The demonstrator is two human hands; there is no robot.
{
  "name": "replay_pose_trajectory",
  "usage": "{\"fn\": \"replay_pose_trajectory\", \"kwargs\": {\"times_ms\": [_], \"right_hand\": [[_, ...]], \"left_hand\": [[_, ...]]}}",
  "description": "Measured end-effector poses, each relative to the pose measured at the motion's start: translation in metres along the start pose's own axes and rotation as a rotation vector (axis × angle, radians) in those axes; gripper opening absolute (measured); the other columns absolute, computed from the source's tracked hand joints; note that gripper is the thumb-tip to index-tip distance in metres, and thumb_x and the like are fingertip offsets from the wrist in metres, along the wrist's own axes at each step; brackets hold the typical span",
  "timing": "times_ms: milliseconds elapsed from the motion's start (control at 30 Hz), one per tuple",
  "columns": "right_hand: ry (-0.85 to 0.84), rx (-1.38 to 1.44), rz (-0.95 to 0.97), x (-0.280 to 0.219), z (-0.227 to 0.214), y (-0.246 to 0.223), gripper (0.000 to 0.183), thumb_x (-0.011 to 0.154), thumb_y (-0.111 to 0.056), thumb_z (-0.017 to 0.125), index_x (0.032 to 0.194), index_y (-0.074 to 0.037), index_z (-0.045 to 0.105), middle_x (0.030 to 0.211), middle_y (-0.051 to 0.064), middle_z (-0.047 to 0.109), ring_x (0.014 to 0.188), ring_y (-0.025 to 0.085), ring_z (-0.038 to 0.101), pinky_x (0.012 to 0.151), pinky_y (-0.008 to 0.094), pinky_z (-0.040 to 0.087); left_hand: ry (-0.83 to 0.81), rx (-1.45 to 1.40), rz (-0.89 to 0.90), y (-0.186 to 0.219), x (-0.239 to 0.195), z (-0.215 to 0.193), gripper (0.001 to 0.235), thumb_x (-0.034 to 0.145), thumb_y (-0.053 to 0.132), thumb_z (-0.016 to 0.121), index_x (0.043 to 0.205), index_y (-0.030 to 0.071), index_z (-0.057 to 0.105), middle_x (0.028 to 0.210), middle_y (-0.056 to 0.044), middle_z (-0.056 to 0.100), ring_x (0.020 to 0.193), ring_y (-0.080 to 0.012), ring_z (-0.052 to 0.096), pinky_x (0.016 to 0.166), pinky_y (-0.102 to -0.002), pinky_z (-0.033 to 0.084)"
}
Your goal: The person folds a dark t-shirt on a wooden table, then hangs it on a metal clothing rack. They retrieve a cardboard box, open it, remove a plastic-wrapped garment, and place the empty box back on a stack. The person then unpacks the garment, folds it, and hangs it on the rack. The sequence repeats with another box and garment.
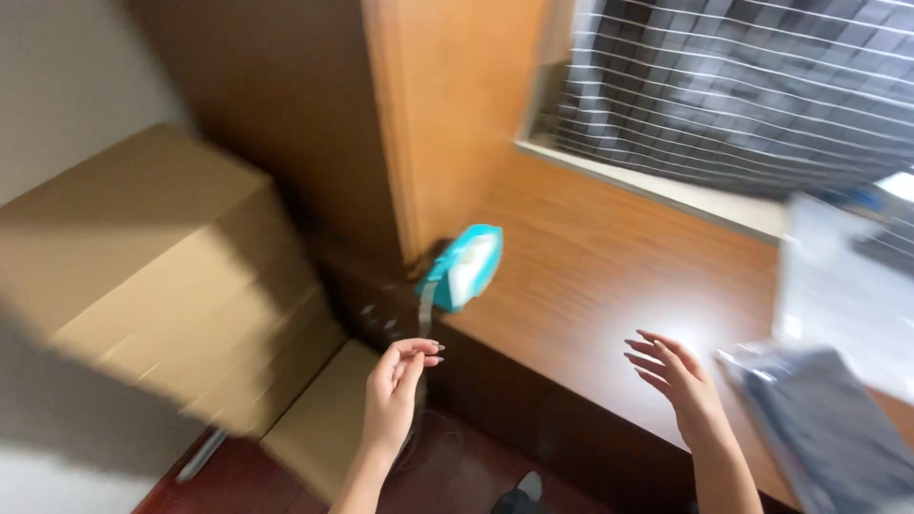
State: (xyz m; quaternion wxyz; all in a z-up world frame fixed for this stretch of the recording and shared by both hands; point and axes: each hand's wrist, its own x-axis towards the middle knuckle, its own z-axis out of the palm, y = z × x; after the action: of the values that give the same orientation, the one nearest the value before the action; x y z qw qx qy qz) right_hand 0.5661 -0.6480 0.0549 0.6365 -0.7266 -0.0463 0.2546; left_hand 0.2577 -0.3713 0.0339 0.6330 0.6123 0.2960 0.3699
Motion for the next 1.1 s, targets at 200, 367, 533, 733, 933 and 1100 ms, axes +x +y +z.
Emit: {"fn": "replay_pose_trajectory", "kwargs": {"times_ms": [200,367,533,733,933,1100], "right_hand": [[0.359,-0.031,0.014,0.076,-0.173,0.096,0.044,0.111,-0.027,0.068,0.153,-0.017,0.075,0.151,0.005,0.078,0.135,0.018,0.066,0.11,0.04,0.051],[0.75,-0.333,0.062,0.137,-0.3,0.196,0.066,0.108,-0.041,0.073,0.166,-0.014,0.062,0.177,0.017,0.053,0.159,0.035,0.051,0.131,0.049,0.038],[0.968,-0.44,0.364,0.151,-0.368,0.27,0.107,0.098,-0.068,0.082,0.185,-0.022,0.039,0.195,0.023,0.01,0.176,0.057,0.011,0.142,0.069,0.012],[1.114,-0.34,0.6,0.114,-0.409,0.299,0.131,0.085,-0.083,0.084,0.19,-0.033,0.022,0.193,0.012,0.017,0.172,0.054,0.018,0.134,0.077,0.016],[1.178,-0.076,0.53,0.072,-0.387,0.247,0.118,0.099,-0.059,0.087,0.189,-0.014,0.025,0.184,0.028,0.042,0.17,0.048,0.039,0.133,0.072,0.033],[1.181,0.001,0.486,0.075,-0.369,0.252,0.076,0.09,-0.051,0.099,0.148,-0.007,0.078,0.144,0.017,0.081,0.14,0.036,0.073,0.111,0.054,0.062]], "left_hand": [[-0.423,0.014,-0.065,-0.032,0.071,0.183,0.023,0.113,0.016,0.063,0.121,0.007,0.084,0.117,-0.009,0.09,0.101,-0.0204,0.088,0.1,-0.032,0.07],[-0.665,-0.104,-0.041,-0.129,0.113,0.377,0.02,0.11,0.01,0.07,0.124,0.007,0.084,0.113,-0.014,0.088,0.098,-0.0224,0.084,0.096,-0.039,0.07],[-0.946,0.138,-0.19,-0.225,0.093,0.529,0.036,0.107,0.013,0.077,0.142,0.015,0.082,0.134,-0.016,0.086,0.118,-0.0302,0.084,0.105,-0.047,0.066],[-1.292,0.535,-0.238,-0.286,0.046,0.636,0.082,0.108,0.047,0.083,0.171,0.003,0.053,0.169,-0.03,0.053,0.163,-0.045,0.054,0.133,-0.054,0.049],[-1.105,0.819,-0.219,-0.254,0.025,0.655,0.108,0.098,0.054,0.093,0.177,0.006,0.037,0.164,-0.027,0.044,0.157,-0.0542,0.051,0.124,-0.069,0.05],[-1.113,0.839,-0.138,-0.268,0.048,0.651,0.091,0.093,0.063,0.095,0.155,0.008,0.057,0.156,-0.018,0.05,0.146,-0.052,0.065,0.12,-0.066,0.057]]}}
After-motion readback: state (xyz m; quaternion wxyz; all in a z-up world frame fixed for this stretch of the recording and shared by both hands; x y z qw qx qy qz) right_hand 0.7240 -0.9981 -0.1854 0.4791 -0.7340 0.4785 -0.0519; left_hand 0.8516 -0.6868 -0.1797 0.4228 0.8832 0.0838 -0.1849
